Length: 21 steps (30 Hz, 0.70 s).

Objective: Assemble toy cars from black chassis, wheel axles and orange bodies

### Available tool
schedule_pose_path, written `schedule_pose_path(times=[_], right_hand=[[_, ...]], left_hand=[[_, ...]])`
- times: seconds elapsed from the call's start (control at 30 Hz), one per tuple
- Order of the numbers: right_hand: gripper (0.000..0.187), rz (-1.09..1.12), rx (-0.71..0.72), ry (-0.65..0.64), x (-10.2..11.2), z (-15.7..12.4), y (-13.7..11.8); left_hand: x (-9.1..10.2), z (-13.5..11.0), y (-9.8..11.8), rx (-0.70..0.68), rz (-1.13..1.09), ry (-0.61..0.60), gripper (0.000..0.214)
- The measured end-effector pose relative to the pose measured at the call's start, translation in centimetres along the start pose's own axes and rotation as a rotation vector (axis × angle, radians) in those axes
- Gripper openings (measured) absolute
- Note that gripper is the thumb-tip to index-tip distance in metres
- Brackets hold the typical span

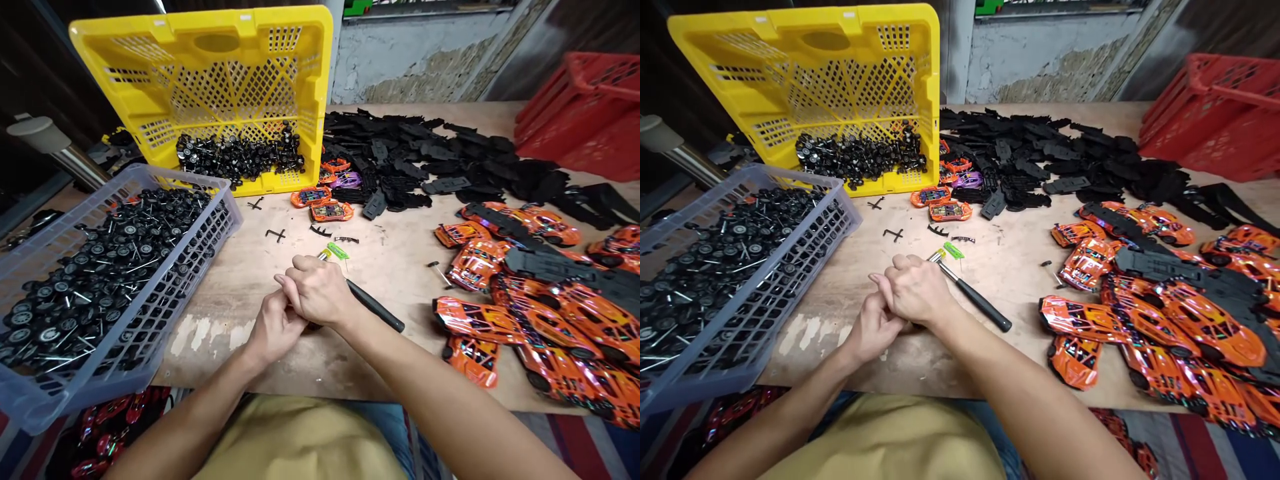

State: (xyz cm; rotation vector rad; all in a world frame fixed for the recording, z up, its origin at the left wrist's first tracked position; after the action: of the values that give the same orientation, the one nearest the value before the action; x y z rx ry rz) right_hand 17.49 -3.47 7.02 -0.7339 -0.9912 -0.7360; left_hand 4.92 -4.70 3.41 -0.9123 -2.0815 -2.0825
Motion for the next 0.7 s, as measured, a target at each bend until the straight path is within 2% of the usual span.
schedule_pose_path(times=[0.1,0.17,0.23,0.3,0.37,0.47,0.6,0.7], right_hand=[[0.055,0.174,-0.024,0.074,-0.1,-0.5,0.7],[0.055,0.383,-0.06,0.189,0.1,-1.2,1.4],[0.054,0.571,-0.158,0.339,0.3,-2.1,2.1],[0.051,0.648,-0.24,0.429,0.4,-2.8,2.3],[0.05,0.592,-0.232,0.416,0.3,-3.2,1.9],[0.048,0.363,-0.123,0.352,0.0,-2.6,0.7],[0.049,0.132,-0.053,0.31,-0.2,-0.9,-0.4],[0.043,0.104,-0.06,0.247,0.2,-1.2,0.2]], left_hand=[[0.3,0.3,-0.4,0.041,-0.077,-0.045,0.006],[0.6,0.4,-0.7,0.053,-0.144,-0.07,0.016],[1.0,0.4,-0.9,0.042,-0.184,-0.085,0.024],[1.2,0.2,-0.7,0.023,-0.17,-0.097,0.026],[1.3,0.0,-0.3,0.002,-0.12,-0.09,0.029],[1.5,-0.4,1.0,-0.082,-0.02,-0.033,0.029],[2.2,-0.7,2.4,-0.232,0.216,0.076,0.013],[3.3,-0.4,1.8,-0.142,0.325,0.078,0.008]])
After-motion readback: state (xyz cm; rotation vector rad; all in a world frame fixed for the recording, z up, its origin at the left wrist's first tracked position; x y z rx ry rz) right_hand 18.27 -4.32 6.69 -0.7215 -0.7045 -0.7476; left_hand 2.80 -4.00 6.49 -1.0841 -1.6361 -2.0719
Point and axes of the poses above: each hand's wrist, its own z-axis towards the middle knuckle, its own x-axis out of the back of the hand, y = z × x, the point moved 1 cm from there along z, towards the middle knuckle, and after that the axes turned 10 degrees about x, right-handed, at the moved point
